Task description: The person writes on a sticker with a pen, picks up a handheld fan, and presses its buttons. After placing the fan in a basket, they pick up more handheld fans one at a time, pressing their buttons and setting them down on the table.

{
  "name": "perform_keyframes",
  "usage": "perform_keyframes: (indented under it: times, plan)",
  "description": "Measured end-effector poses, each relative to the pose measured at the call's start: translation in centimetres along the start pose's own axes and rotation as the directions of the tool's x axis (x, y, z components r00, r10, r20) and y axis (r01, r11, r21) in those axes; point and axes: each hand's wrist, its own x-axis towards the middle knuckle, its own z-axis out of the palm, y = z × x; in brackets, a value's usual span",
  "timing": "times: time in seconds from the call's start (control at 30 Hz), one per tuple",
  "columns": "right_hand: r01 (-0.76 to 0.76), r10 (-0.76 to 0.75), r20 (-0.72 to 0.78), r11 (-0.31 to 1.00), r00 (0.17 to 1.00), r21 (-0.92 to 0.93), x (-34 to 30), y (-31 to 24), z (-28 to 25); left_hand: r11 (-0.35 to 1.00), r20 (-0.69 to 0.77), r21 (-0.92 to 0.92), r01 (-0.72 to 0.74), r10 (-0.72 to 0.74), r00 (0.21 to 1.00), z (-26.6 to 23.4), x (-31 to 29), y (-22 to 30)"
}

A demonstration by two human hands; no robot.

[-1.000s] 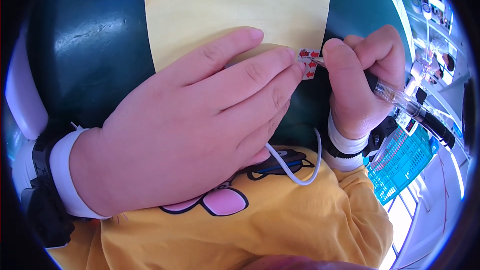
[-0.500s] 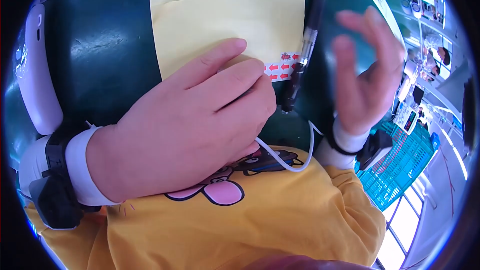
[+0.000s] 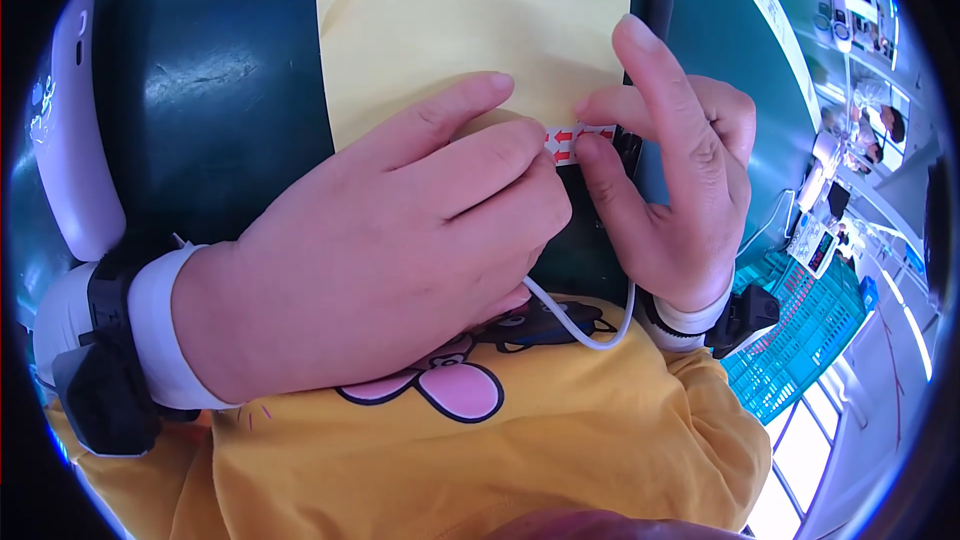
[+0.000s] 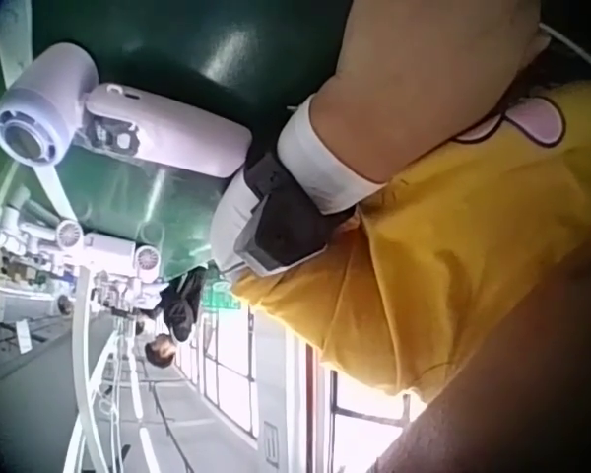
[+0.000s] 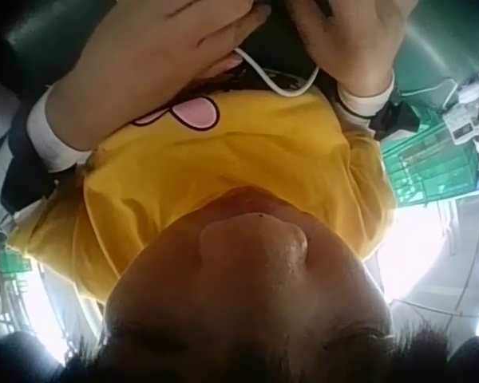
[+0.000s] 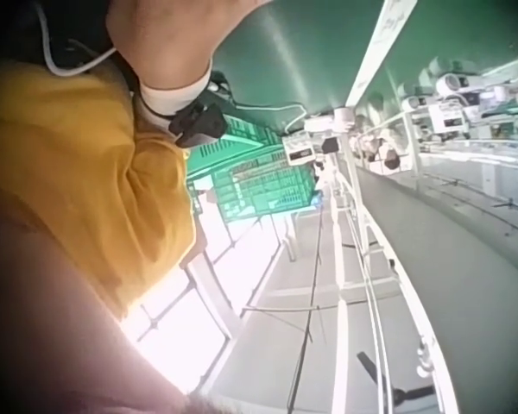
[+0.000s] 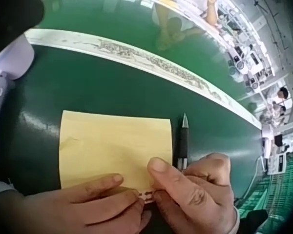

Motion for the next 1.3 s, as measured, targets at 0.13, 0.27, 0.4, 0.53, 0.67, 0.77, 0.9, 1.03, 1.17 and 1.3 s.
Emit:
perform_keyframes:
  times: [0.13,0.27,0.4,0.53,0.67,0.77,0.9,1.03,1.17,1.3]
  plan:
    - [0.033,-0.033,-0.026,0.999,0.999,-0.022,0.0,0.2,0.2,1.0,-0.02,0.012,-0.008,0.008,1.0,0.2,0.1,-0.1]
    - [-0.004,0.004,-0.009,1.0,1.0,-0.015,0.1,0.0,0.1,1.0,-0.038,0.006,-0.011,0.011,0.999,0.2,0.1,-0.1]
    - [-0.031,0.031,0.052,0.999,0.998,0.011,0.4,0.0,-0.2,1.0,-0.036,-0.001,-0.018,0.018,0.999,0.3,0.2,-0.3]
    - [-0.077,0.079,-0.026,0.993,0.996,0.09,0.4,0.2,-0.3,1.0,-0.037,-0.008,-0.012,0.012,0.999,0.3,0.4,-0.3]
    - [0.02,-0.021,0.025,0.999,0.999,0.025,0.2,0.5,-0.3,1.0,-0.028,-0.022,0.002,-0.002,1.0,0.2,0.5,-0.2]
    - [0.065,-0.065,0.072,0.998,0.995,-0.007,-0.1,0.8,-1.1,1.0,-0.02,-0.027,0.004,-0.005,1.0,0.2,0.4,-0.2]
    - [-0.005,0.001,0.03,0.991,1.0,0.134,-0.2,0.4,-1.3,1.0,-0.011,-0.013,0.004,-0.004,1.0,-0.1,0.0,-0.1]
    - [-0.035,0.096,-0.11,0.888,0.989,0.459,-0.7,0.9,-1.4,1.0,-0.005,0.002,-0.008,0.008,1.0,-0.2,0.0,0.1]
    - [-0.155,0.218,-0.108,0.895,0.97,0.417,-0.5,0.1,-1.2,1.0,-0.007,0.006,-0.008,0.008,1.0,-0.2,-0.1,0.1]
    - [-0.104,0.107,0.001,0.965,0.994,0.241,0.2,0.1,-0.8,1.0,-0.008,0.016,0.007,-0.006,1.0,-0.1,-0.2,0.1]
